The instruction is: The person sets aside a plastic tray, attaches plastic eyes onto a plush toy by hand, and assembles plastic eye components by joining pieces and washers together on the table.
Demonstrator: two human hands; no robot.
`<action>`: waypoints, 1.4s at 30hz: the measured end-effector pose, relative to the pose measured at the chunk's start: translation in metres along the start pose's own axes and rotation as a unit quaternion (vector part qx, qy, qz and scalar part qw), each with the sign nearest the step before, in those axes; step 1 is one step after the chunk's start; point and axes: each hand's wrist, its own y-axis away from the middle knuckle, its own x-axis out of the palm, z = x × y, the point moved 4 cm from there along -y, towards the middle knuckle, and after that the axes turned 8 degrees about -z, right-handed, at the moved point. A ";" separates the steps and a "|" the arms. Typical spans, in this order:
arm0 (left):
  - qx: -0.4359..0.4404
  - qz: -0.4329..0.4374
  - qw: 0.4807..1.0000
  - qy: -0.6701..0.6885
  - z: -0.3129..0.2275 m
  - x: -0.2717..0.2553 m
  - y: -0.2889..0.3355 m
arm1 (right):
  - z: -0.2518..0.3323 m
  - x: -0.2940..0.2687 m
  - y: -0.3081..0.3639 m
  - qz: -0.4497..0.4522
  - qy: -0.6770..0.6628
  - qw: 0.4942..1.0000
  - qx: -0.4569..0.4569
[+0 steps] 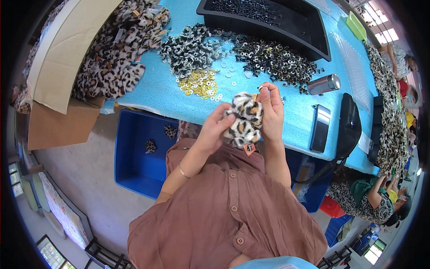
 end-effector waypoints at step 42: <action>0.200 -0.024 0.929 -0.311 -0.028 -0.009 -0.011 | -0.004 0.031 0.029 0.037 0.202 0.953 -0.222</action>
